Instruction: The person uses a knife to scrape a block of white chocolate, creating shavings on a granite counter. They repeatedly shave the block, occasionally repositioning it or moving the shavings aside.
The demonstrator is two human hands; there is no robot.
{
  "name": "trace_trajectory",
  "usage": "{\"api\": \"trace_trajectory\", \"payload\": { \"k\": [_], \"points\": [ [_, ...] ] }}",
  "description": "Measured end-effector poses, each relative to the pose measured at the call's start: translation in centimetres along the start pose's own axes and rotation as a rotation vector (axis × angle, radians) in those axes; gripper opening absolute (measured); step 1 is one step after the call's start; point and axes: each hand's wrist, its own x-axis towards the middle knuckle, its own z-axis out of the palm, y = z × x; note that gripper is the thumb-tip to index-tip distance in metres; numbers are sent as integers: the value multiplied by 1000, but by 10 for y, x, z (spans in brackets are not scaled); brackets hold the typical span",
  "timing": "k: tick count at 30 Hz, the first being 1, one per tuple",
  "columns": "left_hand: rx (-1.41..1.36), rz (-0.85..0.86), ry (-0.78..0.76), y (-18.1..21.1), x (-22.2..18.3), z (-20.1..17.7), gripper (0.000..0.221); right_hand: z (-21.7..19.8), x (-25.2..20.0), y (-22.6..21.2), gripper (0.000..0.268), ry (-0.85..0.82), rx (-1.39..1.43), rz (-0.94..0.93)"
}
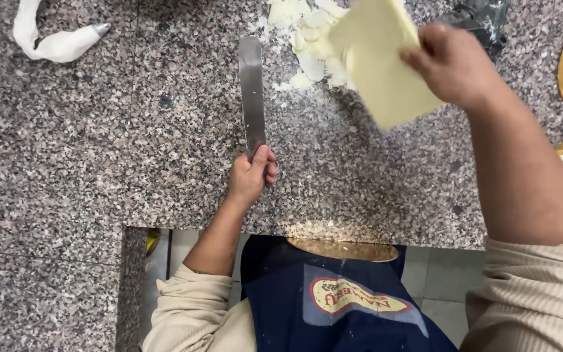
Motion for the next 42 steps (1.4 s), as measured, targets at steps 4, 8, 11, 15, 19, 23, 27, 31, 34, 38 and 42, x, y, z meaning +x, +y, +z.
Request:
{"api": "trace_trajectory", "payload": {
  "k": [4, 8, 11, 15, 19, 23, 27, 31, 34, 38, 42],
  "points": [
    [-46, 18, -24, -1, 2, -2, 40, 19, 33, 5, 17, 447, -438, -373],
    [-62, 43, -29, -6, 1, -6, 40, 25, 37, 4, 12, 608, -520, -461],
    [-21, 104, -20, -5, 9, -9, 42, 10, 23, 5, 21, 598, -543, -308],
    [-24, 95, -63, -2, 8, -12, 42, -5, -15, 12, 18, 572, -230, -263],
    [455, 155, -191, 13, -14, -25, 31, -11, -56, 50, 23, 414, 231, -41],
    [953, 344, -305, 60, -63, -59, 20, 10, -114, 108, 26, 356, 561, 96],
    [1364, 509, -317, 89, -94, -102, 20, 65, -186, 165, 23, 278, 773, 347],
    [1425, 489, -427, 84, -112, -102, 20, 102, -238, 182, 20, 212, 822, 452],
    [1330, 575, -569, 62, -108, -67, 33, 104, -244, 179, 18, 212, 830, 435],
    [1374, 801, -556, 35, -79, 2, 29, 90, -236, 172, 16, 277, 800, 330],
    [1485, 819, -269, 40, 11, 29, 28, 68, -208, 165, 14, 369, 804, 165]
  ]
}}
